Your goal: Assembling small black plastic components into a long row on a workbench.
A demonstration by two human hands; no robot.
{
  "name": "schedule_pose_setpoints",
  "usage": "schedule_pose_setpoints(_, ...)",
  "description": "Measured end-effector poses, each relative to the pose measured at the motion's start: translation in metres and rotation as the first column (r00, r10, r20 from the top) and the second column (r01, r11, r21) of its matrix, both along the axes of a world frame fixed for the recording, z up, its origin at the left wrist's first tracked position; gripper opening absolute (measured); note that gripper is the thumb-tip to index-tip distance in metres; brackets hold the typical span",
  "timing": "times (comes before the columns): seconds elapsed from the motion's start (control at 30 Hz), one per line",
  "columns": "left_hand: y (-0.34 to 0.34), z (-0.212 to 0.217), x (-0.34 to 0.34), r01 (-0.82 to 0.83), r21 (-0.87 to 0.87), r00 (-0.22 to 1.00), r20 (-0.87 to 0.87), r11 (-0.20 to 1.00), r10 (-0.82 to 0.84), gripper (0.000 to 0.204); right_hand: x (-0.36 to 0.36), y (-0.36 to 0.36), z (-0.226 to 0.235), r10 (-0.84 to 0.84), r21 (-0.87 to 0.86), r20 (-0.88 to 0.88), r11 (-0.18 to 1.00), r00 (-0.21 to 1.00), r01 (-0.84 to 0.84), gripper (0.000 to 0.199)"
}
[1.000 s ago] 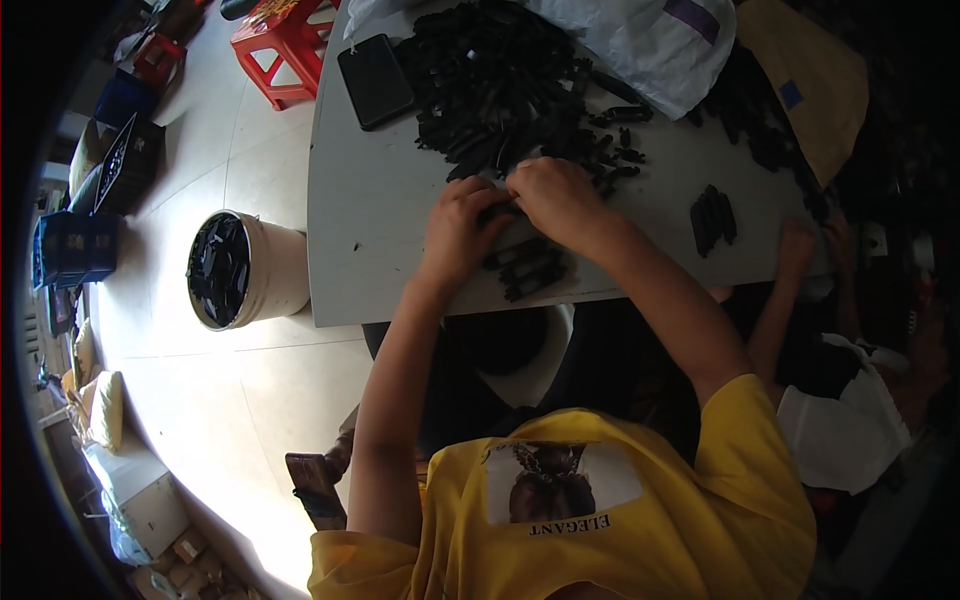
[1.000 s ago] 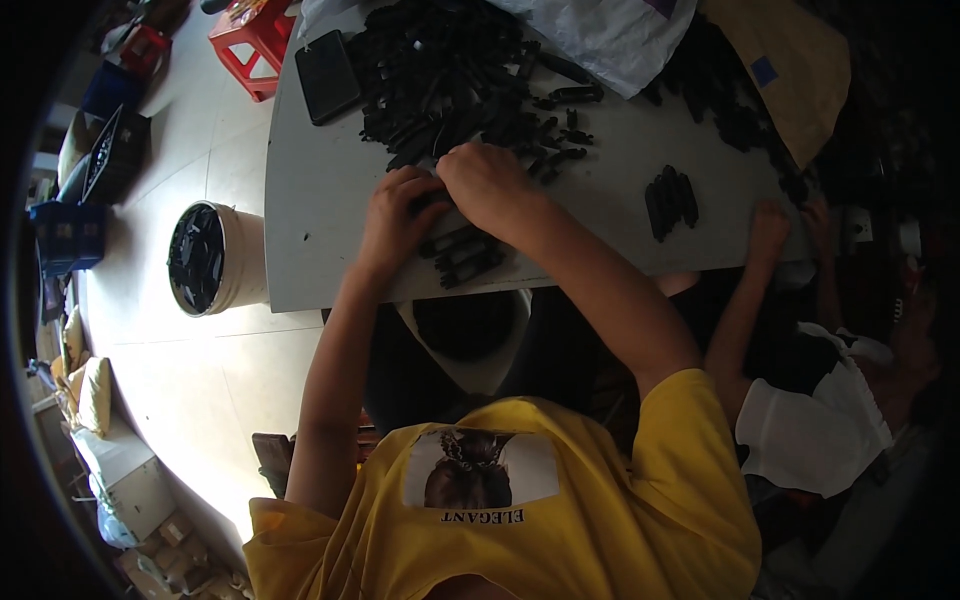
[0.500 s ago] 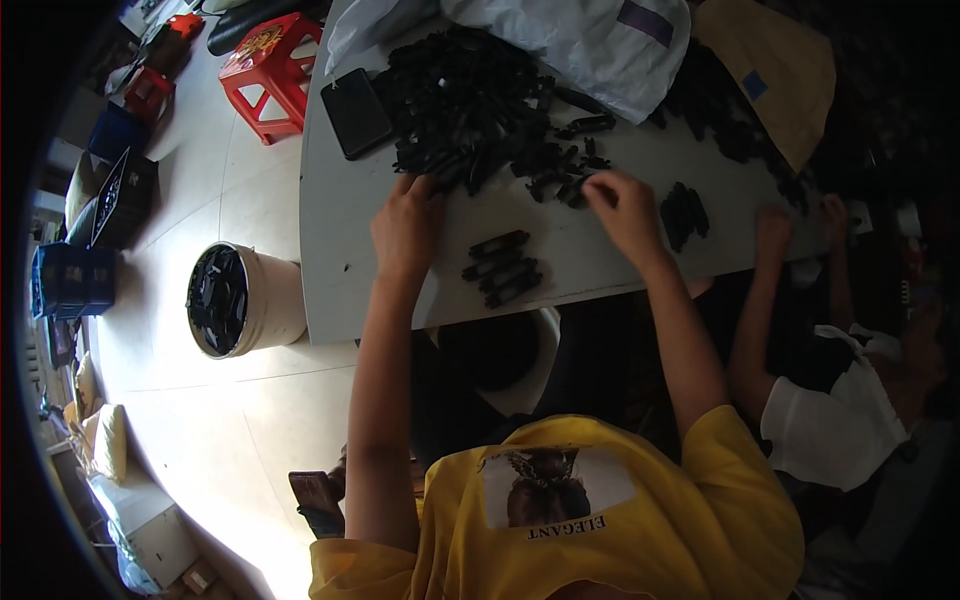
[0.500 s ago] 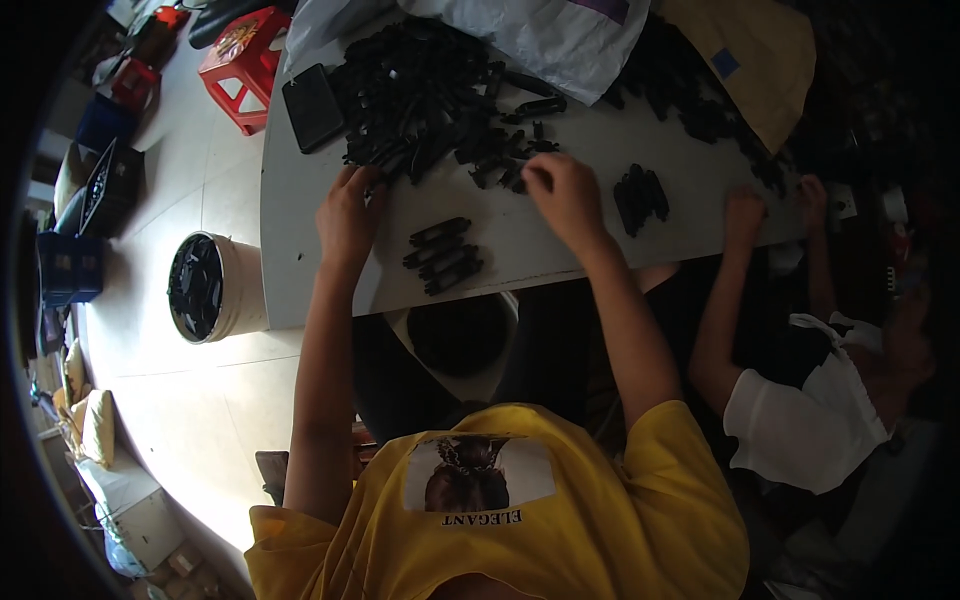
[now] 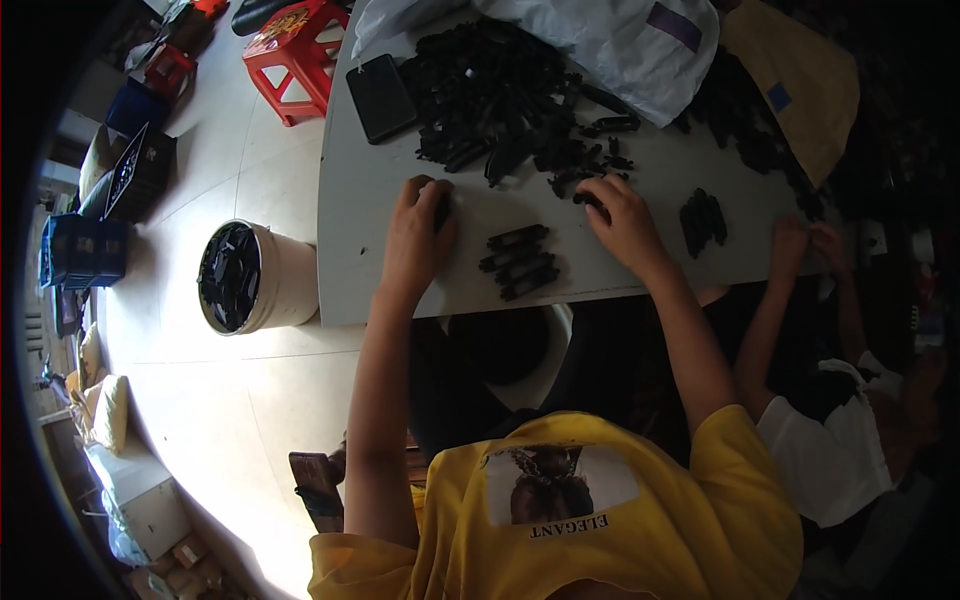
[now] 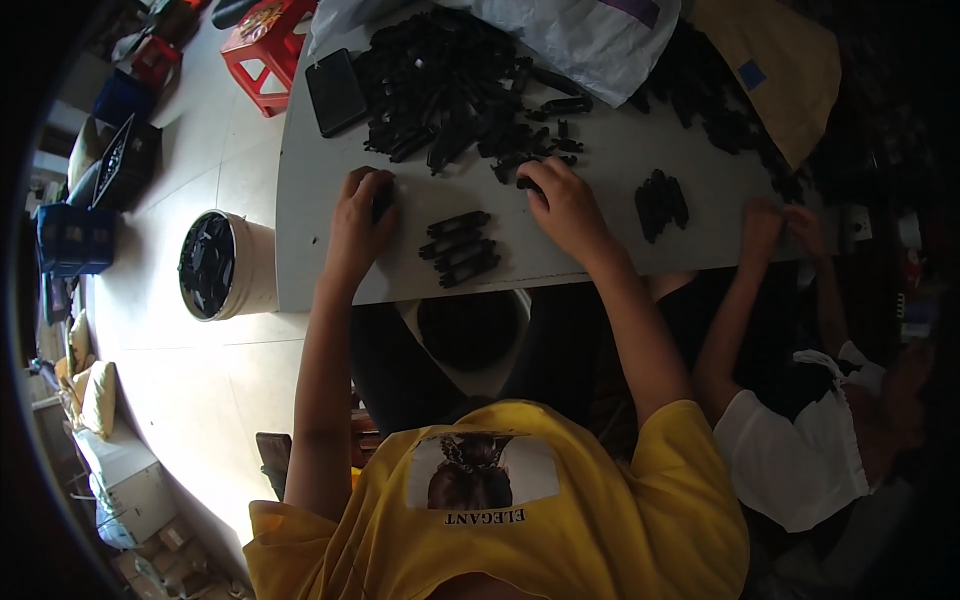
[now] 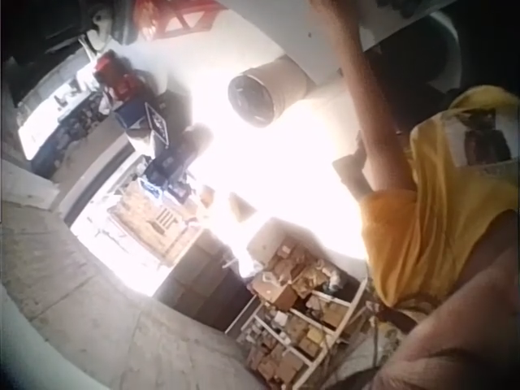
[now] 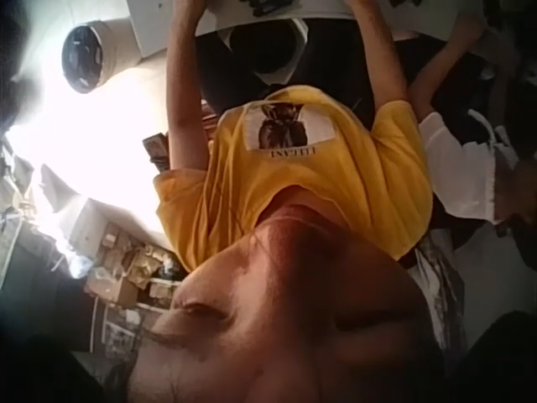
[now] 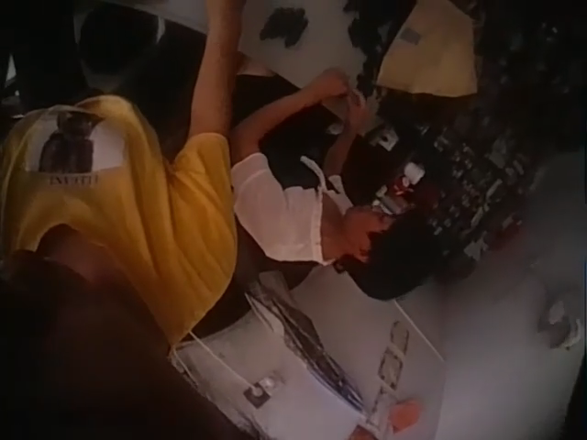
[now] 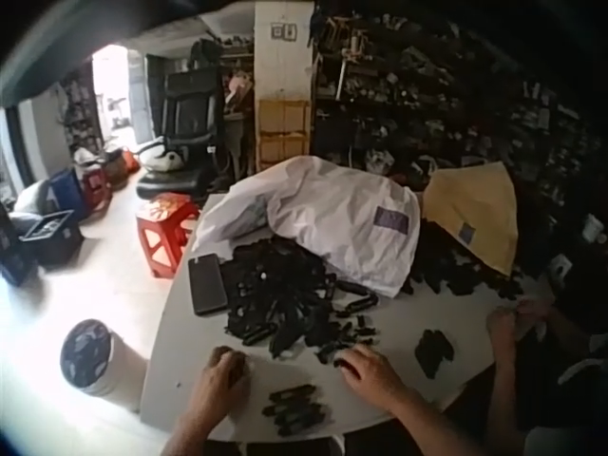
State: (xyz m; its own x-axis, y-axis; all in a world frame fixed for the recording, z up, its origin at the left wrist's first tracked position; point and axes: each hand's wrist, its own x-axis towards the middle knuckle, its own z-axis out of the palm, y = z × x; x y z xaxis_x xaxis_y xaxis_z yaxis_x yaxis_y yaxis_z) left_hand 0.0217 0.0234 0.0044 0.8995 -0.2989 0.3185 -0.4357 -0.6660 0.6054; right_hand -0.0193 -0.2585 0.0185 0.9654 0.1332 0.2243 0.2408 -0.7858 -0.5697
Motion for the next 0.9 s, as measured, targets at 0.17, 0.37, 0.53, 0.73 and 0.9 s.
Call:
schedule_pose_setpoints(0.17,-0.016,0.005,-0.009,0.102,-0.26,0.982,-0.126,0.96,-0.138,0.061,0.004,0.025,-0.001,0.063,0.396,-0.147,0.918,0.987,0.0,0.013)
schedule_pose_setpoints(0.37,-0.035,0.005,-0.007,0.173,-0.325,0.955,-0.177,0.93,-0.239,0.055,0.021,0.059,-0.002,0.12,0.417,0.022,0.901,0.993,-0.118,0.011)
schedule_pose_setpoints(0.53,-0.034,-0.01,0.003,0.196,-0.382,0.95,-0.153,0.903,-0.272,0.04,0.023,0.062,-0.005,0.161,0.278,0.131,0.941,0.978,-0.192,0.012)
schedule_pose_setpoints(0.73,-0.035,-0.01,0.008,0.188,-0.358,0.952,-0.161,0.915,-0.259,0.032,0.021,0.057,-0.008,0.151,0.217,0.165,0.959,0.975,-0.185,0.013)
schedule_pose_setpoints(0.9,-0.043,-0.005,0.011,0.199,-0.324,0.958,-0.134,0.925,-0.253,0.03,0.021,0.054,-0.006,0.107,0.237,0.168,0.961,0.98,-0.145,0.014)
